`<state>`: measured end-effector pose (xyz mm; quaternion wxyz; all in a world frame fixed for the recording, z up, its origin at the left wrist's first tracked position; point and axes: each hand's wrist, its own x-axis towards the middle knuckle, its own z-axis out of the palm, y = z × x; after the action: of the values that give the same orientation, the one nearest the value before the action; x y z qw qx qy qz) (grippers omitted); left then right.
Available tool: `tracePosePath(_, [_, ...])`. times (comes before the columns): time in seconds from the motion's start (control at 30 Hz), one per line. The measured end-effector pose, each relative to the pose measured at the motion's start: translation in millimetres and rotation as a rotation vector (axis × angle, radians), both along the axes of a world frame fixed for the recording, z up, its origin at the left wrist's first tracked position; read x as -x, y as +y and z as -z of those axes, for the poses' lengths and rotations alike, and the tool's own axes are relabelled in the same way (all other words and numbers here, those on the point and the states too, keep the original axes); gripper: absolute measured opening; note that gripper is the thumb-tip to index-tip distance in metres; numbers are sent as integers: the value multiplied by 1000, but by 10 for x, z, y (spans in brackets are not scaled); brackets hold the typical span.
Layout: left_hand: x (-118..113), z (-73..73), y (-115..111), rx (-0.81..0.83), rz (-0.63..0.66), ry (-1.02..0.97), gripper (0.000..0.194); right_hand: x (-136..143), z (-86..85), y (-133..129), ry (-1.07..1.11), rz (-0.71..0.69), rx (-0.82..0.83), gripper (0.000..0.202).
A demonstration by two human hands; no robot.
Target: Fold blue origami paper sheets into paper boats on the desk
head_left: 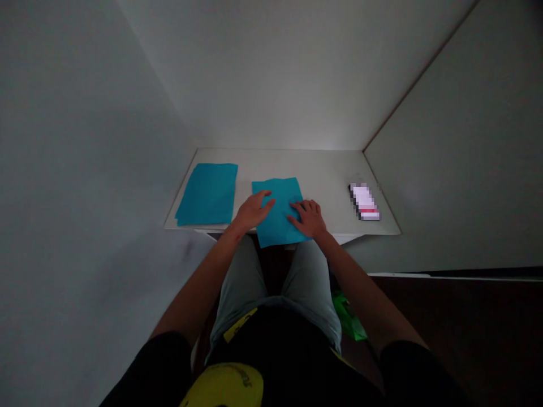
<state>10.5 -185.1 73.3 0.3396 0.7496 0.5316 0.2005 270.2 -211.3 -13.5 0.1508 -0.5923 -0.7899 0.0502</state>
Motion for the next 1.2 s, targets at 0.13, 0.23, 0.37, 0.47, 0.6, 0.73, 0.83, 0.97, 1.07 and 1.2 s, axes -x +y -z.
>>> tracePosePath(0.13, [-312,453,137,-105,-6,447,71,56,-95,-151,-57,61,5,48])
tracePosePath(0.23, [-429,720,14,-238,-31,490,73,194,-84,-82,32,80,11,51])
tracePosePath(0.37, [-466,861,-67,-277,-85,381,75,418,73,280,184,-48,77,63])
tracePosePath(0.47, [-439,897,-27,-284,-80,293,75,367,197,611,189,-56,94,70])
tracePosePath(0.6, [-179,882,61,-279,41,276,76,-49,239,943,163,-9,68,72])
tracePosePath(0.73, [342,792,117,-253,381,286,100,-455,117,918,145,34,-37,60])
tracePosePath(0.83, [678,745,100,-253,498,306,132,-619,28,605,52,-157,25,54])
tracePosePath(0.97, [863,744,49,-310,606,325,140,-761,64,42,5,-323,106,59])
tracePosePath(1.07, [879,758,31,-314,663,355,129,-847,133,-243,9,-341,119,87])
tracePosePath(1.2, [832,785,-31,-304,634,367,104,-883,165,-372,-11,-452,128,125])
